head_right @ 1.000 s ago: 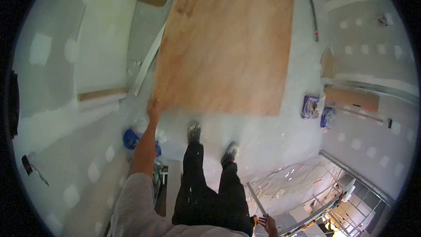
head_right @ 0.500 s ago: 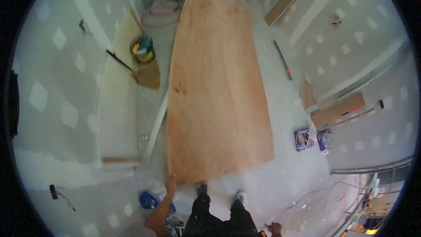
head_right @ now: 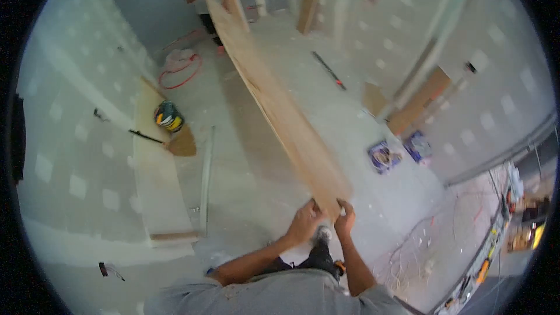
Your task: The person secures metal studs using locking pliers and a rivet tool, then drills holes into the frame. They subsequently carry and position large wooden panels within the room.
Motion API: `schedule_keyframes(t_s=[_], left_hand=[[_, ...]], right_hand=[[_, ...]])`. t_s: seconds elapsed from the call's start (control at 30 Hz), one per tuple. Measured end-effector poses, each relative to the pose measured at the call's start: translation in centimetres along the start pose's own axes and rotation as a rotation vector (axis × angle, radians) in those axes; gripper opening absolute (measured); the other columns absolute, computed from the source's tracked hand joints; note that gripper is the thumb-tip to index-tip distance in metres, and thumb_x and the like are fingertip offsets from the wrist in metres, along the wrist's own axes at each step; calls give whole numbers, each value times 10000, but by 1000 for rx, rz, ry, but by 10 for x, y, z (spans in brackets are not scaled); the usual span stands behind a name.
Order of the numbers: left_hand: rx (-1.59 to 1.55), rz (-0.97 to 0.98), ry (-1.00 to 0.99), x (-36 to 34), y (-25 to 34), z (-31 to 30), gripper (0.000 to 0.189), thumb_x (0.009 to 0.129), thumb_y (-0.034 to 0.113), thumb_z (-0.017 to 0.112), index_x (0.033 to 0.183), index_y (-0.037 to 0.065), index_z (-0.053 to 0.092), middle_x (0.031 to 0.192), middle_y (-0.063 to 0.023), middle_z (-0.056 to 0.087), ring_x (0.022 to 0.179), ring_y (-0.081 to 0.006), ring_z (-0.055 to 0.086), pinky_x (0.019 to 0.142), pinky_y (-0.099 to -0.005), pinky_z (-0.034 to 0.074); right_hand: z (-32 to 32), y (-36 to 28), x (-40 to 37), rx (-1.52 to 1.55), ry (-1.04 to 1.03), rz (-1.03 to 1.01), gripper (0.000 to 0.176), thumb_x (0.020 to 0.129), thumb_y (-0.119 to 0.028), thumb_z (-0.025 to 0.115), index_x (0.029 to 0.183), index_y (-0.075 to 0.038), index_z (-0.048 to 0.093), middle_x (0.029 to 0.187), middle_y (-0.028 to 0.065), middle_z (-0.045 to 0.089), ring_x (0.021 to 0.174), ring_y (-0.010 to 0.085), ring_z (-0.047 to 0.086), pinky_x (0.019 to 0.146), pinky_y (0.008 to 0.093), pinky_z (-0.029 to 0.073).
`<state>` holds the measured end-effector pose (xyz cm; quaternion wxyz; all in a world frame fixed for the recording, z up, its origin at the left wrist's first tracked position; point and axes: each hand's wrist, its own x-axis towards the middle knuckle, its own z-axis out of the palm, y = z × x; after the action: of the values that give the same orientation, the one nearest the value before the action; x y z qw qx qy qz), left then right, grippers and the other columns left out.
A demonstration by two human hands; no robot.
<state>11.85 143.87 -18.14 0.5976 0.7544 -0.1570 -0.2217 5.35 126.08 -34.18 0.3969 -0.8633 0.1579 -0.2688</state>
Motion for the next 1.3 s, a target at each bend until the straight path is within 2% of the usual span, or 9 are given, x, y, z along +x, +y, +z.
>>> schedule_keyframes(t_s=[0.07,0.17,0.27,0.37,0.67,0.87,1.03,1.2,1.3], left_hand=[[-111,170,-87,40,-3,32,481,1010,386,550,1321,19,543,1049,-116,676,981,-232,674,885,-390,528],[-387,124,-252,91,-41,55,586,1079,481,293,1446,40,414,1206,-141,651,1017,-232,672,937,-395,533],[-296,29,-98,104,-73,63,539,1076,401,344,1466,38,421,1209,-172,661,1085,-253,661,928,-387,536],[-325,-441,-83,124,-129,52,682,1053,577,319,1443,34,452,1249,-179,631,1028,-272,644,887,-397,518],[-392,-668,-427,217,-180,112,700,1044,598,338,1441,28,424,1265,-186,610,1107,-320,607,970,-447,474],[-339,-669,-662,291,-170,195,660,1049,579,356,1408,29,425,1280,-177,611,1120,-292,612,956,-426,496],[-348,-764,-722,323,-164,248,658,1043,585,376,1383,27,456,1272,-180,621,1095,-293,629,949,-424,517],[-581,-800,-545,361,-175,312,692,1027,626,372,1370,33,467,1251,-185,626,1120,-302,627,974,-434,517],[-850,-920,-447,370,-185,351,825,997,665,398,1494,9,326,1335,-238,563,1225,-346,574,1028,-480,491]], right_hand=[[-38,2,50,61,-68,67,265,888,-151,705,1107,-2,700,1072,207,718,1036,362,694,902,420,533],[-46,50,101,69,-43,155,246,907,-148,692,1133,-51,710,1093,167,722,1029,344,688,899,426,530],[-69,60,144,74,-56,153,444,823,-188,789,1227,-79,644,1235,161,640,1181,363,586,1017,445,461],[-89,58,166,60,65,109,462,809,-187,808,1217,-84,618,1155,142,626,1118,349,600,978,449,477],[-128,24,210,282,264,-7,300,846,-95,763,1114,-45,638,1054,135,624,969,325,632,788,399,511],[-166,66,280,271,412,229,265,846,-108,762,1071,-7,667,924,173,669,832,325,657,743,400,513],[-214,120,320,151,178,457,247,920,-202,704,1068,-6,727,925,140,752,826,187,683,780,332,530],[-261,189,369,157,99,276,290,986,-195,639,1092,73,670,972,177,745,850,176,673,776,358,527],[-288,197,404,-21,-99,302,343,1016,-236,604,1071,98,656,950,153,732,830,171,651,773,353,524]])
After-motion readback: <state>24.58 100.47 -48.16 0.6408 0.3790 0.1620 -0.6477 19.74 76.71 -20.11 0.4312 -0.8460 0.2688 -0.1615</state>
